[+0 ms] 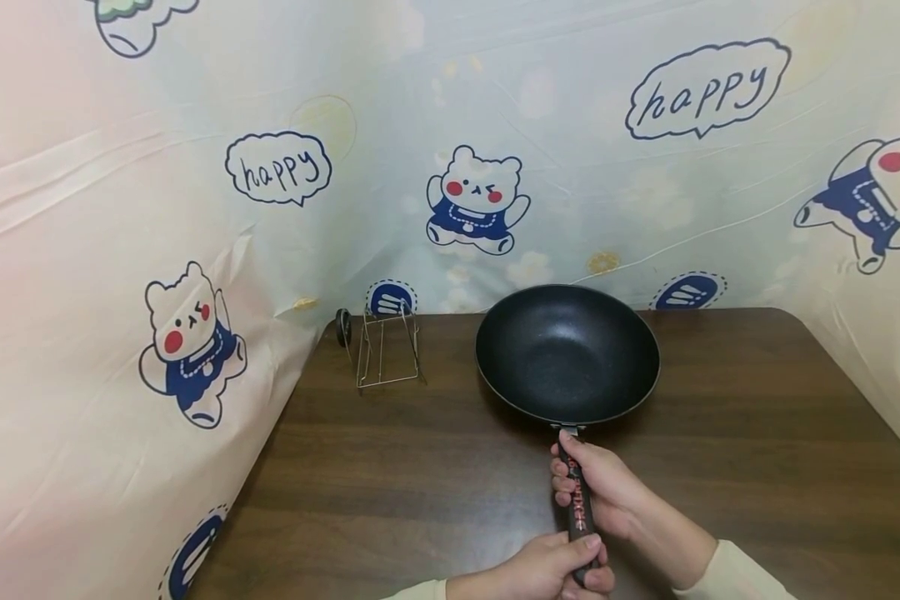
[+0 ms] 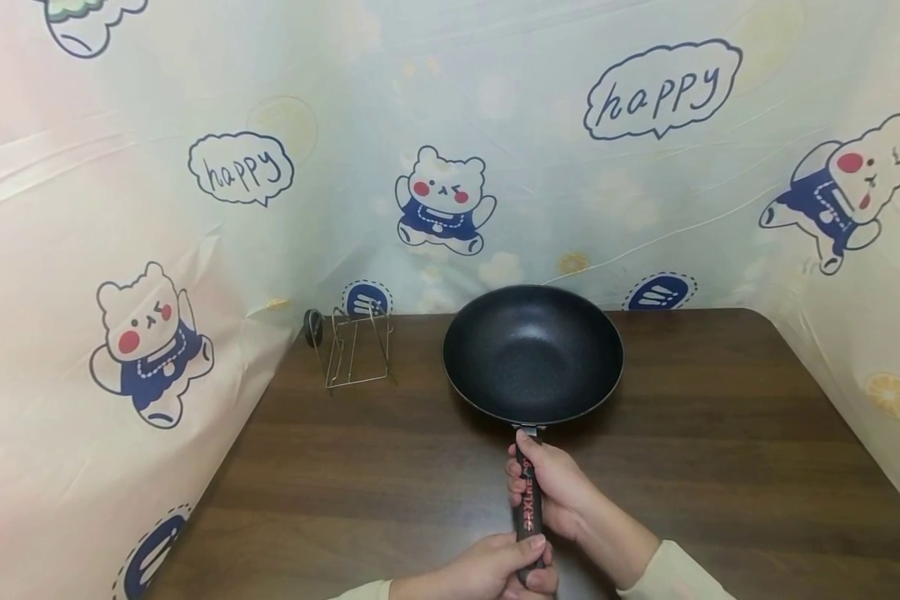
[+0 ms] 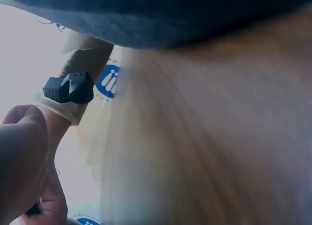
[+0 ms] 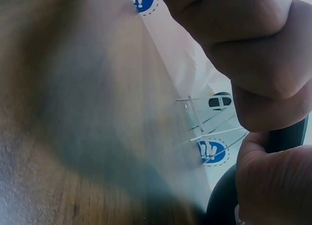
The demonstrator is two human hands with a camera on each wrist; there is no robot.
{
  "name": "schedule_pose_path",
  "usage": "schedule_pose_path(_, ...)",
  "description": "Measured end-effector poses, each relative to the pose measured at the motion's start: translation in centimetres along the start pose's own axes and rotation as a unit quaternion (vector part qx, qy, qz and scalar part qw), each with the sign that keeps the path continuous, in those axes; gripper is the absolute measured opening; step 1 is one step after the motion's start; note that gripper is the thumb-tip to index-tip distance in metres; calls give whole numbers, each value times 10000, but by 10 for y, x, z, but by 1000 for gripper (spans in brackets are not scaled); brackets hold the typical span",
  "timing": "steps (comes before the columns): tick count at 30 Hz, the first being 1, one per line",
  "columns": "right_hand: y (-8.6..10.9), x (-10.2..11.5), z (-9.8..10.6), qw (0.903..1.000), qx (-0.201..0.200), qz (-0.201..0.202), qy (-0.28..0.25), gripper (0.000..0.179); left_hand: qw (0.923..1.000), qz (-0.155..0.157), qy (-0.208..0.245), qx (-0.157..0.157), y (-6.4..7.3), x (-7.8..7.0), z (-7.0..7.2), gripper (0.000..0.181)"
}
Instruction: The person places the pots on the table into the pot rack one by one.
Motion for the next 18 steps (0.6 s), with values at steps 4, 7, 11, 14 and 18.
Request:
schedule_pose_path(4,1,0,-2,9999,-82,105,10,26,9999,-80,-124,-7,1,0,-1,22)
schedule_pose_path(7,2,1,-5,9998,-91,184,46,26,9998,-130,-154,25,2,0,-1,22)
schedule_pose_path(11,3,1,-9,9997,-10,237,80,25,9986,-274,-444,-48,3,-1,1,29)
schedule_pose_path(14,3,2,-12,9997,-12,259,39,25,9965,-380,-724,-186,7,-3,2,38)
schedule_pose_path(18,3,1,-19,9997,-40,218,-66,24,9908,-418,-1130,-620,13,-8,4,32)
Point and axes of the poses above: each hand's wrist, its own y-axis away from the middle knuckle, its own z-axis out of the back of the hand, x = y × z, the point moved 3 cm from there along -y, towards the middle knuckle, and after that the axes turned 7 degrees about -x, right-handed, at the moved point
